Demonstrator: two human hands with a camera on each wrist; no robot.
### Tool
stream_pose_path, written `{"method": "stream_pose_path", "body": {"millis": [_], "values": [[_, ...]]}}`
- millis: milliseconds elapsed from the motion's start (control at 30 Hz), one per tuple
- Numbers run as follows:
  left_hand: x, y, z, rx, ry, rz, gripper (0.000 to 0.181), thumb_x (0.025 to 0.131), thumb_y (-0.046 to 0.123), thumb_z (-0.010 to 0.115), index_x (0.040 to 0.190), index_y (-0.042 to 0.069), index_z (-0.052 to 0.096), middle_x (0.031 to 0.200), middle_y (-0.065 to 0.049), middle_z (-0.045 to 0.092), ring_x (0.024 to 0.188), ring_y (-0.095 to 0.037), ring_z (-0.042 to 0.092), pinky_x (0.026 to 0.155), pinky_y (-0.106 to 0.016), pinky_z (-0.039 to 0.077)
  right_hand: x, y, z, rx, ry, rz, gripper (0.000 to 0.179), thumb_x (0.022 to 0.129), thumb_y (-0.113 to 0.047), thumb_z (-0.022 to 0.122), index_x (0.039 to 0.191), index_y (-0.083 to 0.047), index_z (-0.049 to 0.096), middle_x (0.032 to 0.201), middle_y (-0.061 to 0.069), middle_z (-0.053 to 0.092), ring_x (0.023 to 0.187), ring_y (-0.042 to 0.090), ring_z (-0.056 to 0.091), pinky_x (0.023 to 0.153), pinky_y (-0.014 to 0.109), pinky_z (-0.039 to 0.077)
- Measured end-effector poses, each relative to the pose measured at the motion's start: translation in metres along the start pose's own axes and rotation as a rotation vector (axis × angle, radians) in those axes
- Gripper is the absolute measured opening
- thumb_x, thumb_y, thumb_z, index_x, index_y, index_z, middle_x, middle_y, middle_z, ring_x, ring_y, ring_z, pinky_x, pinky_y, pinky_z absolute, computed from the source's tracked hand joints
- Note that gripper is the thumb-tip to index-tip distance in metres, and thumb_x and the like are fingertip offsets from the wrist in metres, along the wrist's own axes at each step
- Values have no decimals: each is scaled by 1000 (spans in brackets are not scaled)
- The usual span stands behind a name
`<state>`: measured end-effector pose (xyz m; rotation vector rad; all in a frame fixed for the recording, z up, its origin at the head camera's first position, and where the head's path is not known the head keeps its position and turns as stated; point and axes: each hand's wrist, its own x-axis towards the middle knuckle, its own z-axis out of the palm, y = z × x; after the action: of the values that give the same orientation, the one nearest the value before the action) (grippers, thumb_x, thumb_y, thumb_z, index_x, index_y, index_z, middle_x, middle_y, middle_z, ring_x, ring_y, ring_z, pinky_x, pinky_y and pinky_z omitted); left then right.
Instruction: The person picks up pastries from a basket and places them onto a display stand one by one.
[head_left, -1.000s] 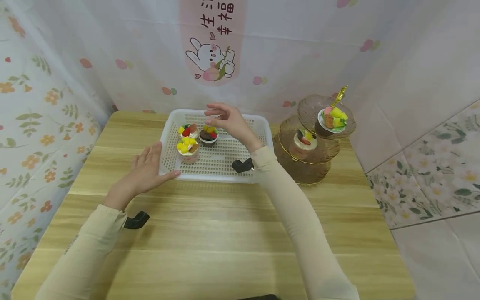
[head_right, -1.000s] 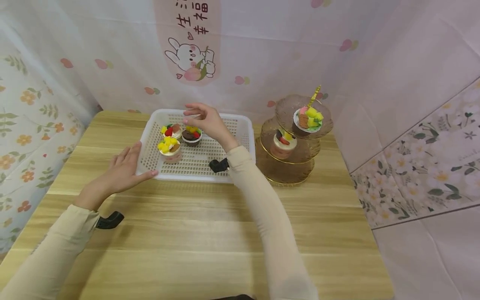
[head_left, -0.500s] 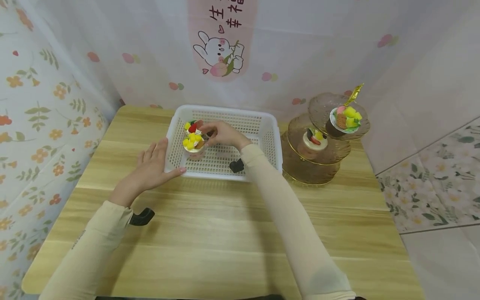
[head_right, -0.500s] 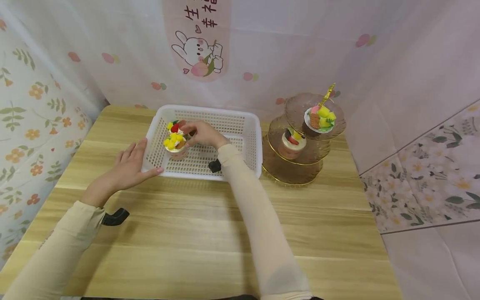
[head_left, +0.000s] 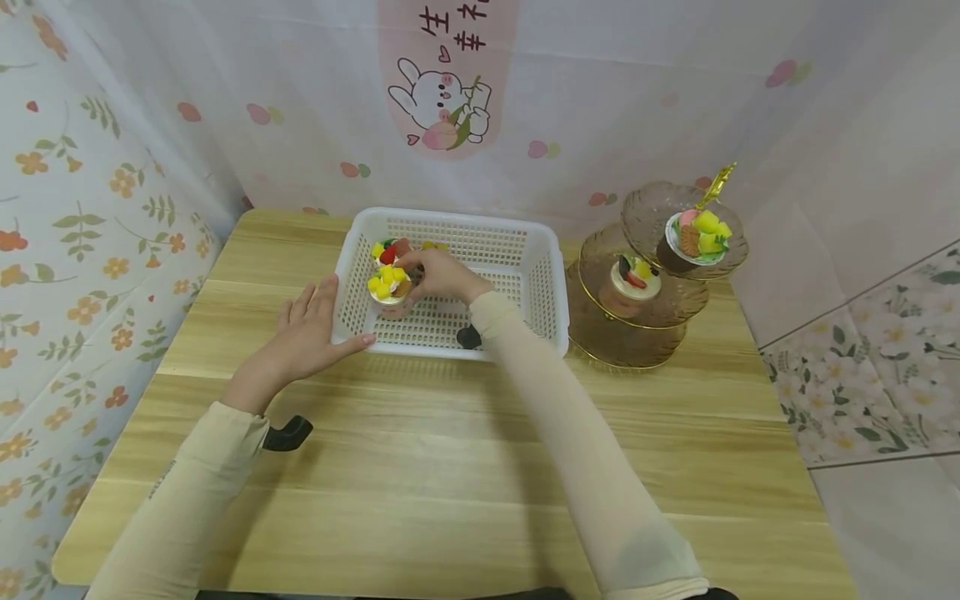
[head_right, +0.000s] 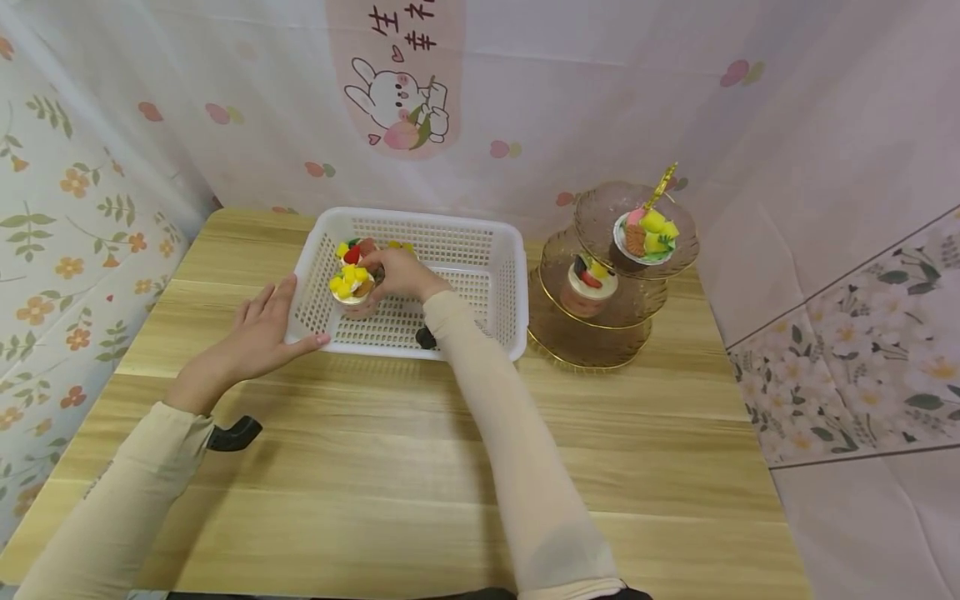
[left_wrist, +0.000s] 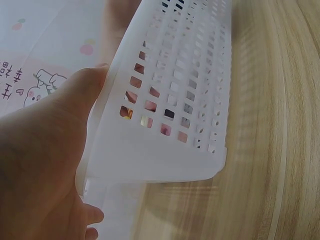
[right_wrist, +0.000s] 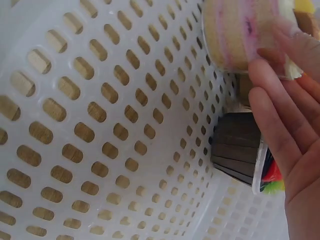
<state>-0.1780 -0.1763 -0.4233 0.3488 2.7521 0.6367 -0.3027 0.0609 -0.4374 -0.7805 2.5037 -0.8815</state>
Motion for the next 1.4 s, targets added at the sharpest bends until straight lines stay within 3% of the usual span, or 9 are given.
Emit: {"method": "stream_pose_path", "body": {"millis": [200, 400, 533, 633, 833, 1033, 1233, 1400], "values": [[0, 0, 0, -5, 7, 4, 115, 90, 71, 51, 157, 2, -12, 166, -25, -3, 152, -50, -6, 116, -73, -4, 3, 1, 2, 5, 1, 15, 65, 78, -18, 85, 137, -13, 58, 128, 6, 65, 116, 18, 61, 105, 33, 50], [0, 0, 0, -2, 8, 0, 115, 90, 70, 52, 157, 0, -11, 166, -26, -2, 151, -51, -4, 115, -74, -4, 5, 3, 4, -6, -16, 2, 67, 77, -21, 86, 138, -14, 59, 133, 5, 64, 115, 15, 63, 101, 28, 52], [0, -1, 0, 1, 11, -1, 115, 89, 70, 52, 157, 1, -10, 166, -26, -1, 152, -51, -4, 116, -73, -4, 5, 4, 5, 48, -26, 22, 68, 77, -17, 86, 139, -13, 57, 133, 7, 64, 95, 15, 68, 84, 27, 59], [0, -1, 0, -5, 10, -3, 116, 89, 71, 52, 157, 1, -11, 166, -25, -2, 152, -50, -5, 116, -73, -5, 4, 3, 6, 84, -38, 40, 69, 78, -15, 85, 140, -12, 55, 131, 11, 65, 77, 22, 71, 71, 30, 61], [0, -1, 0, -10, 2, -3, 116, 89, 71, 52, 157, 1, -12, 166, -23, -4, 152, -50, -6, 116, -73, -6, 3, 2, 8, 108, -16, 51, 72, 77, -18, 85, 141, -7, 53, 134, 17, 63, 72, 31, 73, 68, 35, 62], [0, 0, 0, -11, 6, -4, 116, 89, 70, 52, 157, 2, -12, 166, -25, -2, 152, -49, -6, 116, -73, -5, -2, 2, 8, 176, 17, 26, 66, 78, -18, 85, 137, -7, 58, 130, 13, 66, 66, 24, 70, 68, 38, 62], [0, 0, 0, -12, 1, -8, 116, 89, 71, 52, 157, 2, -11, 166, -24, -2, 152, -49, -6, 116, -72, -6, -4, 7, 6, 238, 60, -2, 57, 77, -19, 86, 129, -10, 64, 121, 7, 70, 66, 17, 67, 69, 38, 62], [-1, 1, -1, -19, -4, -5, 115, 90, 70, 52, 157, 2, -12, 166, -24, -3, 152, -49, -7, 116, -72, -6, -6, 7, 1, 262, 91, 23, 59, 78, -25, 86, 130, -11, 64, 122, 5, 70, 77, 16, 67, 68, 34, 61]]}}
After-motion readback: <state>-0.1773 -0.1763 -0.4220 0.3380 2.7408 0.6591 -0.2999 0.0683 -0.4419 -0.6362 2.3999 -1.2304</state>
